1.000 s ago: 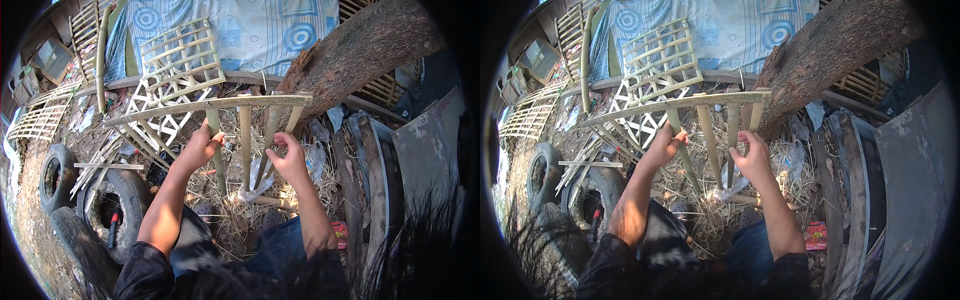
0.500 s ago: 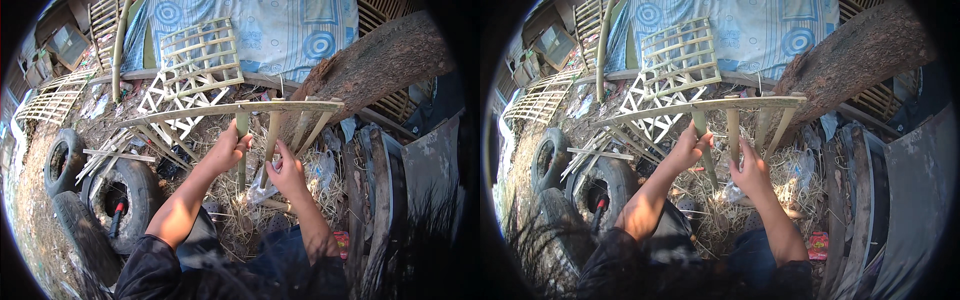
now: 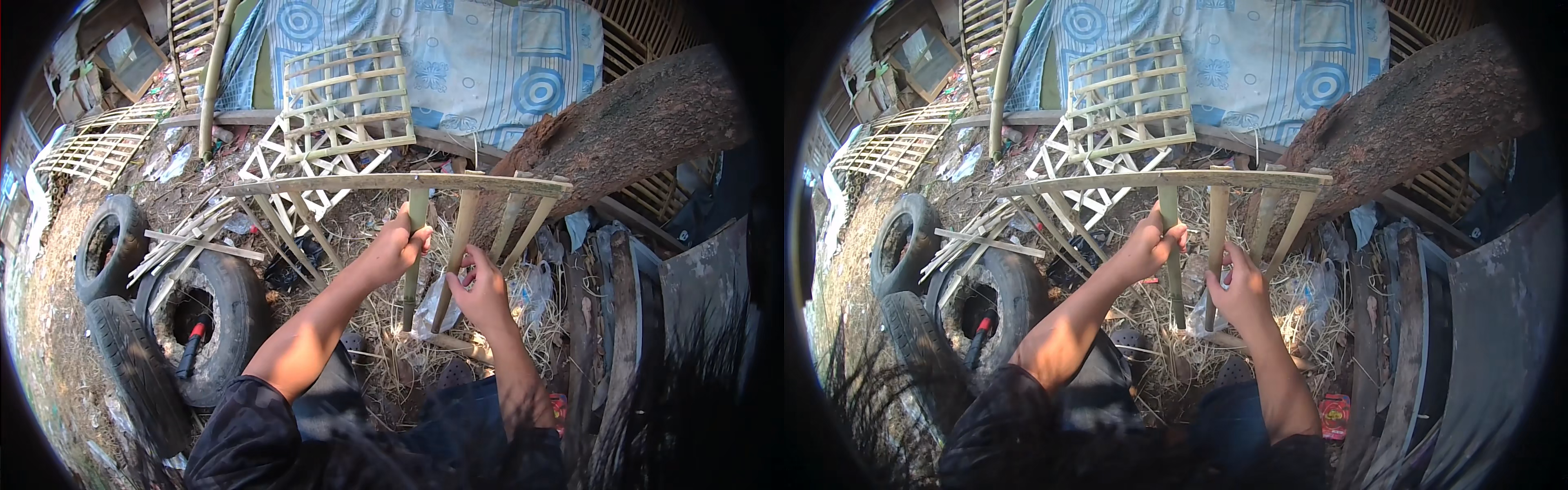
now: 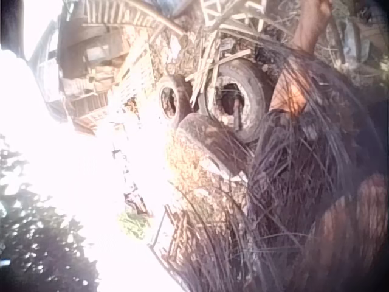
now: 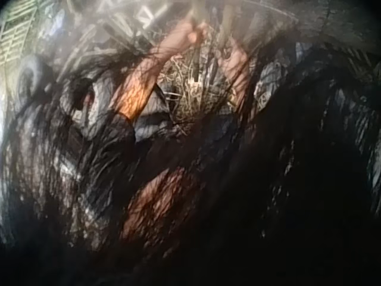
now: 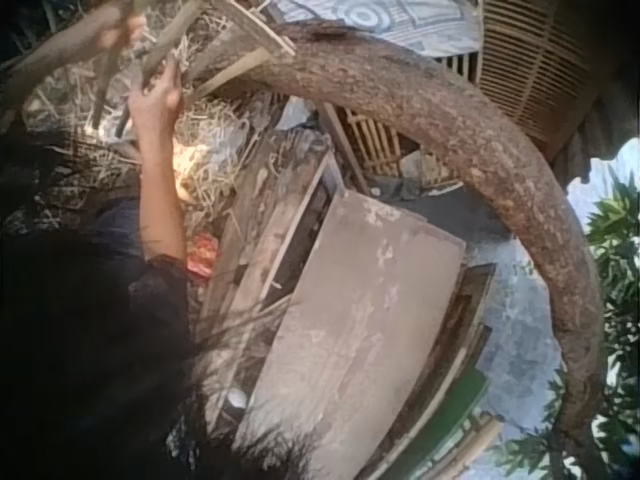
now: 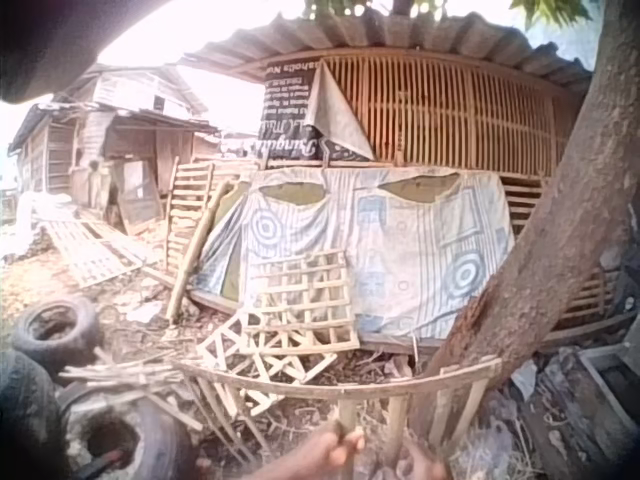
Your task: The person constructs a bamboo frame by tying slats together with wire and using a hammer, then uses a machete to shave and trim a bamboo slat while sitting on the ground.
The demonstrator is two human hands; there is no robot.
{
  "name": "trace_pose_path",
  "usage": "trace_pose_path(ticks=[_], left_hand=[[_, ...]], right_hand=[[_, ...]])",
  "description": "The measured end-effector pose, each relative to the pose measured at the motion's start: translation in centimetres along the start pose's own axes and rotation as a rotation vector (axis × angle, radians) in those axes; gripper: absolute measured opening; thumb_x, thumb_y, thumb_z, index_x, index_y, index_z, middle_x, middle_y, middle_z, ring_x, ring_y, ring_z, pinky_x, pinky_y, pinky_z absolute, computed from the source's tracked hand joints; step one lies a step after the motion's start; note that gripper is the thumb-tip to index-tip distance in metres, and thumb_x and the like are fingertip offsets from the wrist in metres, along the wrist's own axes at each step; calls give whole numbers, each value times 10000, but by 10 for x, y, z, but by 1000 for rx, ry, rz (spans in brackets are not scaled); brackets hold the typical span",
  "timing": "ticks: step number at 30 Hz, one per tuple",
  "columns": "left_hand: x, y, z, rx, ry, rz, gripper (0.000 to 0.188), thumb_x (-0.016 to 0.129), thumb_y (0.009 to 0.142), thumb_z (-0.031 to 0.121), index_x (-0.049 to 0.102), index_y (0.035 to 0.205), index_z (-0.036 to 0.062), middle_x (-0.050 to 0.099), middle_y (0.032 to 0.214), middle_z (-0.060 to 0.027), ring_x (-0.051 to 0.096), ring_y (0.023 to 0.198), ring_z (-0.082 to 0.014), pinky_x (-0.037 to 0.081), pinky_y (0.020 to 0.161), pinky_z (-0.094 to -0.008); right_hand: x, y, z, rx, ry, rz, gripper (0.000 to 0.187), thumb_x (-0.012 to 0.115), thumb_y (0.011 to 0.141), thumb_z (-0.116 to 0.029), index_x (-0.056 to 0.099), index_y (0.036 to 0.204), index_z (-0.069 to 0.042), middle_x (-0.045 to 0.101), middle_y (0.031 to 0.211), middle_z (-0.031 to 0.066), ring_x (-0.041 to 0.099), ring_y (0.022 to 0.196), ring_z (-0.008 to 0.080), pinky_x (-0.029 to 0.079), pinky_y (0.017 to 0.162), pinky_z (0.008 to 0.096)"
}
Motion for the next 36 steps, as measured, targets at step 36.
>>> trace_pose_path(ticks=[36], left_hand=[[20, -8, 4, -64, -757, 236, 110, 414, 997, 81, 310, 1009, 113, 411, 742, -15, 386, 571, -98, 395, 527, -275]], right_hand=[[-35, -7, -41, -207, -273, 213, 448, 637, 806, -100, 499, 1227, -37, 652, 907, 177, 664, 750, 350, 545, 644, 437]])
Point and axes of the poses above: each hand's wrist, its own y-axis towards the middle knuckle, its own x-axis out of the palm, z = x × y, the point moved 10 cm from there along y, towards the middle knuckle
